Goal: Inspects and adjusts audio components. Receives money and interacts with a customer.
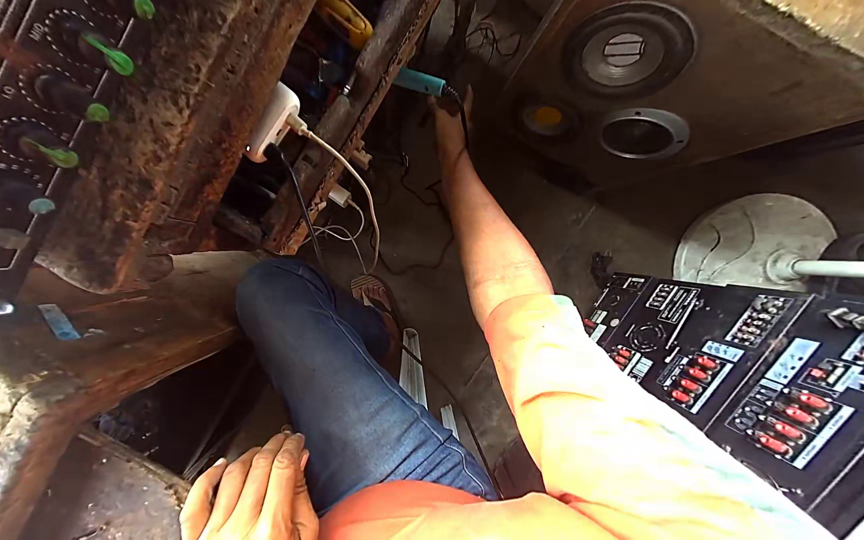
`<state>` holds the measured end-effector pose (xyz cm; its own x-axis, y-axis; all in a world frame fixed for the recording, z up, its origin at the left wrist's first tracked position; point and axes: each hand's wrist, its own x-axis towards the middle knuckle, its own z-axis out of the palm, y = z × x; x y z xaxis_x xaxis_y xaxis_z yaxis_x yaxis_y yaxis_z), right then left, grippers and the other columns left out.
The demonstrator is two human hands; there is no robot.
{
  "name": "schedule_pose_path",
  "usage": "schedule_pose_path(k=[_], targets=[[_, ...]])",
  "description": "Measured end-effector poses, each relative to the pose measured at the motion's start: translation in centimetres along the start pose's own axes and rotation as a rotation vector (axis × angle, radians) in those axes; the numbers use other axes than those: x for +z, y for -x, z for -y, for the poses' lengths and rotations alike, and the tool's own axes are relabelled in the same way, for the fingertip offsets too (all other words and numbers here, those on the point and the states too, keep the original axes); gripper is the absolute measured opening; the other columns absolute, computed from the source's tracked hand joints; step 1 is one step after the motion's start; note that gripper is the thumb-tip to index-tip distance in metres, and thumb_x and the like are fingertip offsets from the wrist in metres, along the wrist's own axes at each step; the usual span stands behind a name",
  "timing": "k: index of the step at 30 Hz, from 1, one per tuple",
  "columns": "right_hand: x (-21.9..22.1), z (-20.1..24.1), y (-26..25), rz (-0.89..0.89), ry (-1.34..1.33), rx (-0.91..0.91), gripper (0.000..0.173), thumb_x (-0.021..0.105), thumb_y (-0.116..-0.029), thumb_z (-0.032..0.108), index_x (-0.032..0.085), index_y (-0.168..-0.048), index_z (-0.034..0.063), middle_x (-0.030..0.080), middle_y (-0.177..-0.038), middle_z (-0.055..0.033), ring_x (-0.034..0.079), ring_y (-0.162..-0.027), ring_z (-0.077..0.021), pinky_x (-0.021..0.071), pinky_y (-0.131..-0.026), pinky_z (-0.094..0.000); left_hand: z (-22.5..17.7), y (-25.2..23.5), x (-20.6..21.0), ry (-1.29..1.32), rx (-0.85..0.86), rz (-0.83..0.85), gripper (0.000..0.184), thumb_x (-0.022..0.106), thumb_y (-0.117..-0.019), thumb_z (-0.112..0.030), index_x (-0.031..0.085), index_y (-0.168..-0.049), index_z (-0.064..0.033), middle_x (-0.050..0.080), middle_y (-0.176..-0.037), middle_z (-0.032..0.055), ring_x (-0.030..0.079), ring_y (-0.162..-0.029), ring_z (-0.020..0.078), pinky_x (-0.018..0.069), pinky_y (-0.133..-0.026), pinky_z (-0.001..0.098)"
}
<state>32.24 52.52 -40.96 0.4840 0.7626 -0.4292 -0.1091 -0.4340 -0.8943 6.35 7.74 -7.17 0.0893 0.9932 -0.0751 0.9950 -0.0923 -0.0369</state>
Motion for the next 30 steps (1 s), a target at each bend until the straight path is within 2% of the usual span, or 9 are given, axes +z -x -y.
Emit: schedule_pose_path(k=[2, 4, 6, 8, 12, 16, 20, 24, 30], targets=[[0.0, -0.4, -0.7, 0.060, 0.033, -0.108, 0.093, 0.082, -0.0866, 0.031, 0.031, -0.164, 0.0251, 0.037, -0.158, -0.0261, 0.044, -0.140, -0.0382, 0.0455, -0.109, -0.0464, 0.0, 0.0, 0.0, 0.002, -0.001, 0.000, 0.031, 0.049, -0.1040, -0.024, 0.078, -0.100, -0.0126, 0.076, -0.102, 0.0033, 0.068, -0.101, 0.0207, 0.0384, -0.104, 0.0444], [0.1, -0.8, -1.2, 0.125, 0.047, -0.155, 0.057, 0.082, -0.0868, 0.027, 0.063, -0.140, 0.0171, 0.046, -0.151, -0.0218, 0.044, -0.140, -0.0347, 0.0452, -0.110, -0.0435, 0.1, 0.1, 0.1, 0.002, -0.006, 0.001, 0.030, 0.050, -0.1039, -0.024, 0.078, -0.101, -0.0132, 0.076, -0.102, 0.0030, 0.068, -0.102, 0.0207, 0.0385, -0.105, 0.0447], [0.0, -1.2, -1.4, 0.164, 0.159, -0.149, 0.033, 0.076, -0.0923, 0.033, 0.074, -0.119, 0.0128, 0.060, -0.136, -0.0171, 0.052, -0.132, -0.0322, 0.0471, -0.107, -0.0467, 0.1, 0.1, 0.1, 0.002, -0.004, -0.001, 0.030, 0.050, -0.1038, -0.025, 0.078, -0.101, -0.0136, 0.076, -0.103, 0.0025, 0.068, -0.102, 0.0204, 0.0386, -0.105, 0.0444], [-0.4, -2.2, -0.8, 0.125, 0.249, -0.153, 0.031, 0.068, -0.0976, 0.035, 0.072, -0.116, 0.0104, 0.066, -0.124, -0.0166, 0.058, -0.122, -0.0318, 0.0484, -0.101, -0.0486, 0.1, 0.1, 0.1, 0.002, -0.001, -0.010, 0.030, 0.050, -0.1037, -0.025, 0.078, -0.101, -0.0136, 0.076, -0.102, 0.0022, 0.068, -0.102, 0.0203, 0.0388, -0.104, 0.0441], [-0.9, -5.6, 0.7, 0.121, 0.405, -0.240, 0.033, 0.062, -0.1009, 0.026, 0.067, -0.123, 0.0020, 0.064, -0.125, -0.0231, 0.058, -0.122, -0.0374, 0.0465, -0.105, -0.0500, 0.2, 0.1, 0.2, 0.006, -0.005, -0.018, 0.030, 0.050, -0.1035, -0.025, 0.078, -0.100, -0.0138, 0.076, -0.101, 0.0021, 0.067, -0.101, 0.0201, 0.0387, -0.104, 0.0438], [-1.3, -6.6, 2.5, 0.285, 0.424, -0.143, 0.032, 0.065, -0.1005, 0.024, 0.066, -0.120, -0.0015, 0.069, -0.113, -0.0218, 0.069, -0.100, -0.0322, 0.0553, -0.090, -0.0495, 0.2, 0.0, 0.1, 0.008, 0.009, -0.021, 0.031, 0.050, -0.1039, -0.025, 0.078, -0.101, -0.0136, 0.076, -0.102, 0.0023, 0.068, -0.101, 0.0204, 0.0395, -0.104, 0.0445], [-2.3, -4.5, 5.1, 0.162, 0.518, -0.068, 0.035, 0.062, -0.1019, 0.028, 0.068, -0.124, 0.0024, 0.069, -0.123, -0.0210, 0.064, -0.119, -0.0359, 0.0490, -0.104, -0.0525, 0.2, -0.1, 0.0, 0.004, 0.013, -0.031, 0.031, 0.050, -0.1037, -0.025, 0.078, -0.100, -0.0141, 0.076, -0.102, 0.0020, 0.068, -0.101, 0.0200, 0.0397, -0.104, 0.0441], [-3.2, -5.0, 7.1, -0.068, 0.451, -0.068, 0.033, 0.053, -0.1045, 0.027, 0.072, -0.125, 0.0091, 0.069, -0.124, -0.0201, 0.061, -0.122, -0.0377, 0.0496, -0.104, -0.0504, 0.4, -0.1, 0.3, 0.010, 0.021, -0.043, 0.032, 0.049, -0.1035, -0.026, 0.079, -0.100, -0.0152, 0.076, -0.103, 0.0005, 0.069, -0.102, 0.0197, 0.0408, -0.105, 0.0445], [-4.9, -8.2, 12.8, 0.326, 0.531, 0.078, 0.057, 0.049, -0.1076, 0.046, 0.057, -0.141, 0.0000, 0.058, -0.139, -0.0292, 0.056, -0.130, -0.0450, 0.0452, -0.109, -0.0614, 0.2, 0.0, 0.8, 0.066, 0.024, -0.103, 0.031, 0.047, -0.1044, -0.027, 0.076, -0.101, -0.0173, 0.075, -0.103, -0.0018, 0.069, -0.100, 0.0167, 0.0446, -0.106, 0.0453]])
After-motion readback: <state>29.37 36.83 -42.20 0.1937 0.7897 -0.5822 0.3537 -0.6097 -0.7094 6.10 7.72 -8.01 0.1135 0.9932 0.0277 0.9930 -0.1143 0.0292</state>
